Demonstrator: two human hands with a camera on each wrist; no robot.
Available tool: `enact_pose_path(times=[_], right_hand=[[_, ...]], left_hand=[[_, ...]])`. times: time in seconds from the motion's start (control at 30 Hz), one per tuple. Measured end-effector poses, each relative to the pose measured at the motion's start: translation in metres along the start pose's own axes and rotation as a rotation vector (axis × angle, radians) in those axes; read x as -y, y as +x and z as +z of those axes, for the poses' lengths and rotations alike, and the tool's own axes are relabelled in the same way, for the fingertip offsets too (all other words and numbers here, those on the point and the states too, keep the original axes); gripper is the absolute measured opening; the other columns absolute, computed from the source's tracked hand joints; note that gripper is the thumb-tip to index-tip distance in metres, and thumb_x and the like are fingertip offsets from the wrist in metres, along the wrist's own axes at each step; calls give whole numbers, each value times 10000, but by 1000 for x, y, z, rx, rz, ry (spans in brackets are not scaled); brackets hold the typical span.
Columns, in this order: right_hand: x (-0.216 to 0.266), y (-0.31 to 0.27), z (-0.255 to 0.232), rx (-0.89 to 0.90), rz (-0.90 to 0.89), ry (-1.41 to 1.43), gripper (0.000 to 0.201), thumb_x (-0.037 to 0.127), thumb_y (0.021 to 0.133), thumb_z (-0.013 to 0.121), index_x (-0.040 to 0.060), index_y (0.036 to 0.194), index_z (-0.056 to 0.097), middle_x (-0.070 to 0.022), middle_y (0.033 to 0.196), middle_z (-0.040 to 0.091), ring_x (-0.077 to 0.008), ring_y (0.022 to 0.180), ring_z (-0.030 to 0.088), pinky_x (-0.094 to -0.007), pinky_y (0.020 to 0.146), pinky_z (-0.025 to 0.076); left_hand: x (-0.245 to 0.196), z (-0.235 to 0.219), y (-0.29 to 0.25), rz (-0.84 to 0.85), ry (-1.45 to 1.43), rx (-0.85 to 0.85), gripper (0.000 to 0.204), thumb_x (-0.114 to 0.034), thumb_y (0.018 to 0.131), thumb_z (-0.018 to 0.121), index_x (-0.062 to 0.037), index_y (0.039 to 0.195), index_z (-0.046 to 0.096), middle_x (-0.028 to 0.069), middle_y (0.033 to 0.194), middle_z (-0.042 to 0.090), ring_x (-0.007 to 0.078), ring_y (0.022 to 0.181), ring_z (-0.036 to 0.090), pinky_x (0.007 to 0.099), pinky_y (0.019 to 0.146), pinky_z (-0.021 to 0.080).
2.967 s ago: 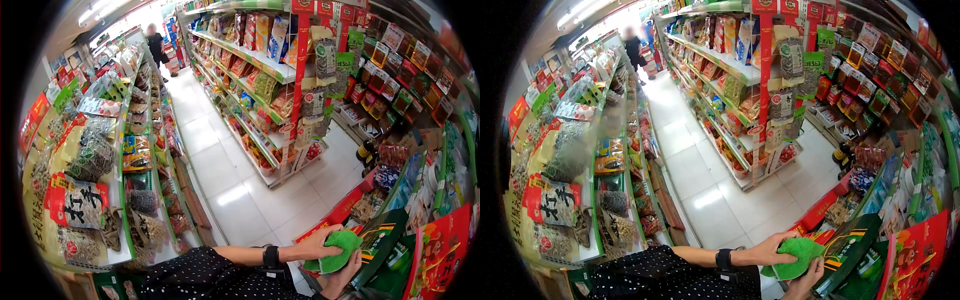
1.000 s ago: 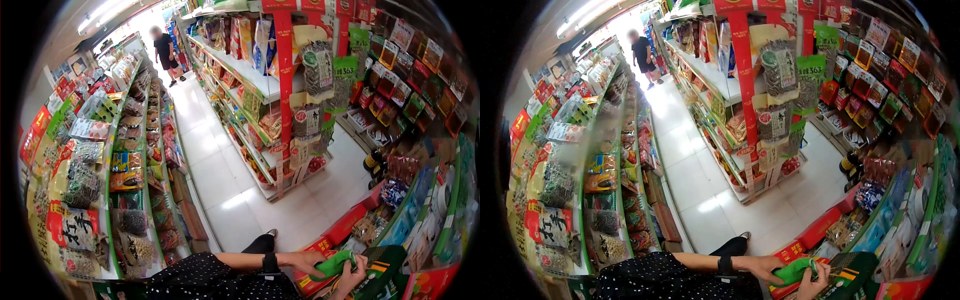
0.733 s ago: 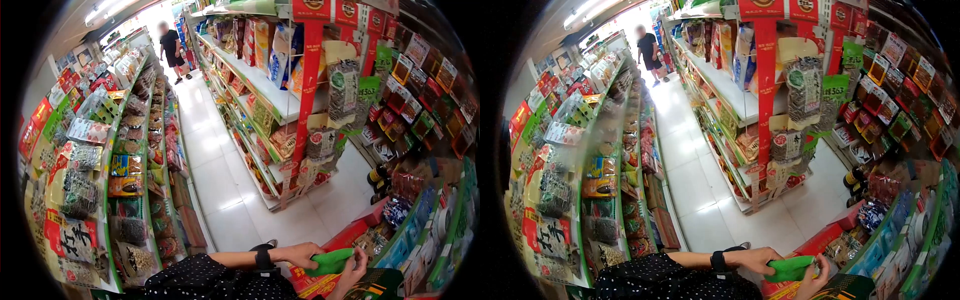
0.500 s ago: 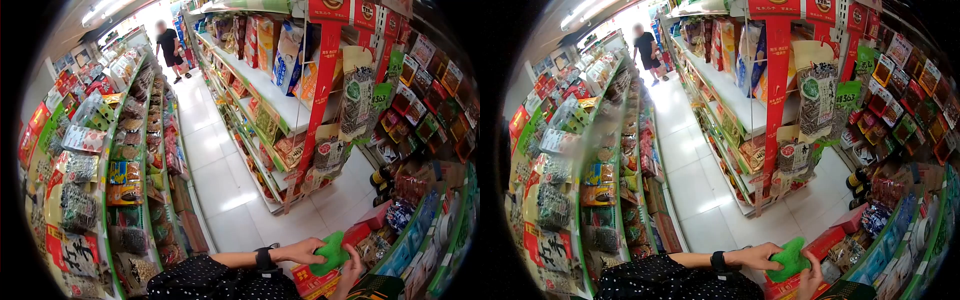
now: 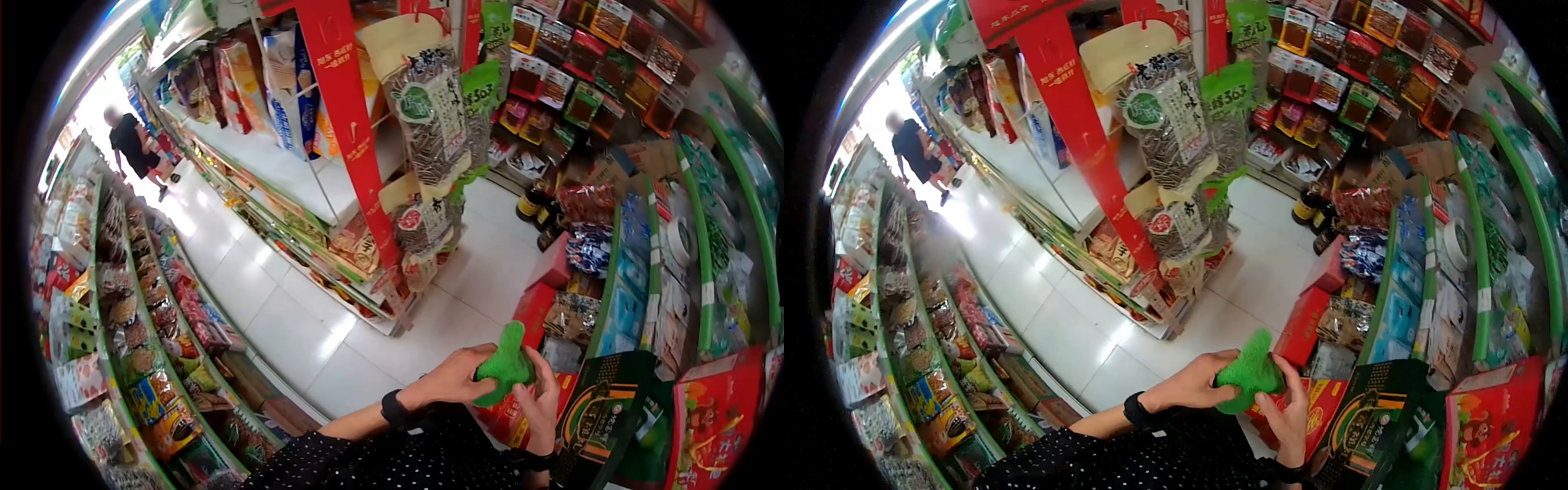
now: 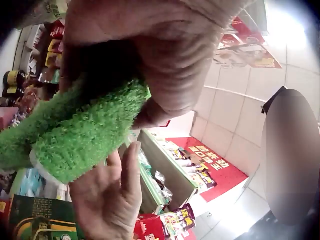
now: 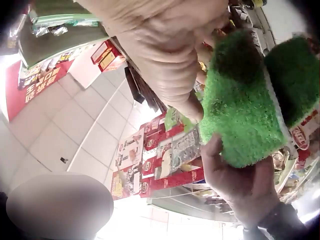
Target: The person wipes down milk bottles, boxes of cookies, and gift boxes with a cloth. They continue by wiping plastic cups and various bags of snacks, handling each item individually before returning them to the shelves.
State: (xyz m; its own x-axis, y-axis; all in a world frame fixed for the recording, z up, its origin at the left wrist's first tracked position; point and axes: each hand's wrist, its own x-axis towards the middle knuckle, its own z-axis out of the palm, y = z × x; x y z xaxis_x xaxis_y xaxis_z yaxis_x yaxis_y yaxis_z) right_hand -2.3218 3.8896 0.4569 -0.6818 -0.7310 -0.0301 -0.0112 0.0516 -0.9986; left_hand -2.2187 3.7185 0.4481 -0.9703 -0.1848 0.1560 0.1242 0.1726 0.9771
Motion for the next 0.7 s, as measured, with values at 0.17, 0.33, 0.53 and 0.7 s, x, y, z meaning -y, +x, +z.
enact_pose_path(times=[0.17, 0.33, 0.53, 0.7], right_hand=[[-26, 3, -4, 108, -48, 73, 756, 248, 828, 713, -62, 1404, 334, -168, 1341, 477, -237, 1225, 478, -359, 1009, 389], [-13, 27, 17, 125, -56, 161, 634, 189, 838, 699, -55, 1345, 407, -136, 1245, 545, -186, 1111, 540, -316, 928, 440], [-5, 50, 46, 115, -42, 96, 428, 129, 852, 681, -44, 1207, 517, -82, 1058, 627, -123, 959, 582, -264, 828, 472], [3, 75, 75, 34, -47, 117, 404, 99, 853, 674, -48, 1193, 513, -83, 1047, 624, -129, 936, 586, -276, 819, 477]], left_hand=[[-14, -3, 9, 38, 43, 35, 343, -112, 807, 593, 50, 1099, 512, 193, 887, 562, 336, 767, 579, 384, 694, 465], [-10, -16, 5, -36, -25, 20, 344, -137, 850, 581, 45, 1127, 487, 174, 895, 572, 256, 746, 574, 360, 667, 460], [-12, -38, -7, -97, -69, -140, 335, -111, 835, 645, 32, 1117, 535, 68, 935, 595, 107, 860, 533, 278, 732, 454], [1, -44, -25, -70, -121, -730, 253, -92, 860, 639, -12, 1095, 589, 55, 1000, 619, 121, 896, 580, 269, 783, 489]])
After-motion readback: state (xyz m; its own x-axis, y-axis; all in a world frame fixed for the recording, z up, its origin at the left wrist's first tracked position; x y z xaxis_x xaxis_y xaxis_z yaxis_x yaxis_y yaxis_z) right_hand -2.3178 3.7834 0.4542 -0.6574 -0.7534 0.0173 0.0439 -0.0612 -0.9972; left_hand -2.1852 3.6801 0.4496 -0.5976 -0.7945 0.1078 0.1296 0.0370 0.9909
